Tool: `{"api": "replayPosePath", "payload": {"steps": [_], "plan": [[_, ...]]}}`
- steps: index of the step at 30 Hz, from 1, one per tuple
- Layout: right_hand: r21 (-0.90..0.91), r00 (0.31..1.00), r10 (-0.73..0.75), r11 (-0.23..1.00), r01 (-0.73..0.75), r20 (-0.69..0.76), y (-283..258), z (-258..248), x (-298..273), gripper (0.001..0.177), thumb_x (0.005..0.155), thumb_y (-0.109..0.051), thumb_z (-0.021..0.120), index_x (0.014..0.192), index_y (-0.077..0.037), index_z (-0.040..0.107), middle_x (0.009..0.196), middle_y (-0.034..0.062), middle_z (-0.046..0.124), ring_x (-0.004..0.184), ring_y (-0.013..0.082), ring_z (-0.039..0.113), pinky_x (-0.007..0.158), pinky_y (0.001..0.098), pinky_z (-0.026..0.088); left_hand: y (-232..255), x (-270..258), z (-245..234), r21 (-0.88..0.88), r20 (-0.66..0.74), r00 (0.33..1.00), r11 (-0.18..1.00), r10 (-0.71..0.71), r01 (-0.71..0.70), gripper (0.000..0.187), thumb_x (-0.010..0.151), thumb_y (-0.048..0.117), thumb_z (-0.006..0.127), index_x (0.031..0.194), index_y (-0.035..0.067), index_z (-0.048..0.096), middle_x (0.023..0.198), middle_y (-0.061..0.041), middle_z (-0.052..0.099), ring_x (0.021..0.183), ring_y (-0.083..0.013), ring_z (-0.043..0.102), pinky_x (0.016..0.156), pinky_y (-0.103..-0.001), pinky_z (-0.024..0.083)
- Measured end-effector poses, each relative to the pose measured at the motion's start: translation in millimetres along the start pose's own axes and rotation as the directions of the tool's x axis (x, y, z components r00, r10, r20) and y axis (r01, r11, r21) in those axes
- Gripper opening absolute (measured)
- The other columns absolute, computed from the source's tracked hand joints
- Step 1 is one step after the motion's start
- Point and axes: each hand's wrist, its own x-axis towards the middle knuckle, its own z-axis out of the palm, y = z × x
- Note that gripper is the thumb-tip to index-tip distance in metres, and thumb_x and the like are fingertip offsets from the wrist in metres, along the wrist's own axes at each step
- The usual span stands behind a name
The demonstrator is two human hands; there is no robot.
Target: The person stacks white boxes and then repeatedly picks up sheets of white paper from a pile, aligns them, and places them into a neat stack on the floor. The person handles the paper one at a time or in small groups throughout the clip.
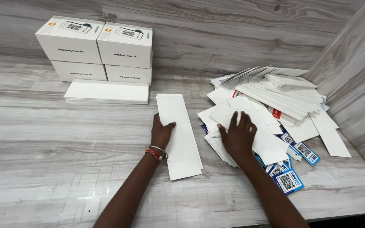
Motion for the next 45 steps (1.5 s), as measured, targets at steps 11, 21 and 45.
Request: {"api": "replayPosePath", "payload": {"steps": [11,21,45], "plan": [[0.502,0.947,-0.288,0.846,0.181,0.145,-51,-23,-21,0.071,0.1,-0.051,0.054,0.144,0.004,0.048,0.15,0.0242,0.048,0.136,0.0391,0.044,0.112,0.05,0.037,-1,-4,6,0.169,0.049,0.998,0.984,0.043,-0.051,0.052,0.09,0.024,0.072,0.13,0.002,0.047,0.116,-0.018,0.071,0.097,-0.0267,0.074,0.084,-0.038,0.06],[0.696,0.911,-0.412,0.655,0.296,0.0,-69,-49,-32,0.057,0.102,-0.041,0.058,0.147,-0.008,0.05,0.152,0.0119,0.05,0.145,0.0253,0.043,0.119,0.0428,0.036,-18,13,1,-0.072,0.082,0.996,0.997,-0.028,0.034,0.057,0.08,0.002,0.071,0.132,-0.002,0.049,0.118,-0.019,0.069,0.1,-0.0249,0.072,0.085,-0.035,0.06],[0.92,0.973,-0.23,0.383,0.084,0.006,-68,-72,-35,0.056,0.104,-0.018,0.055,0.155,-0.006,0.035,0.131,0.0182,0.064,0.12,0.0322,0.065,0.103,0.0445,0.05,79,-48,-9,-0.034,-0.226,0.834,0.851,0.504,-0.524,0.041,0.109,0.043,0.049,0.117,0.004,0.058,0.081,0.001,0.058,0.067,-0.0056,0.045,0.06,-0.025,0.042]]}}
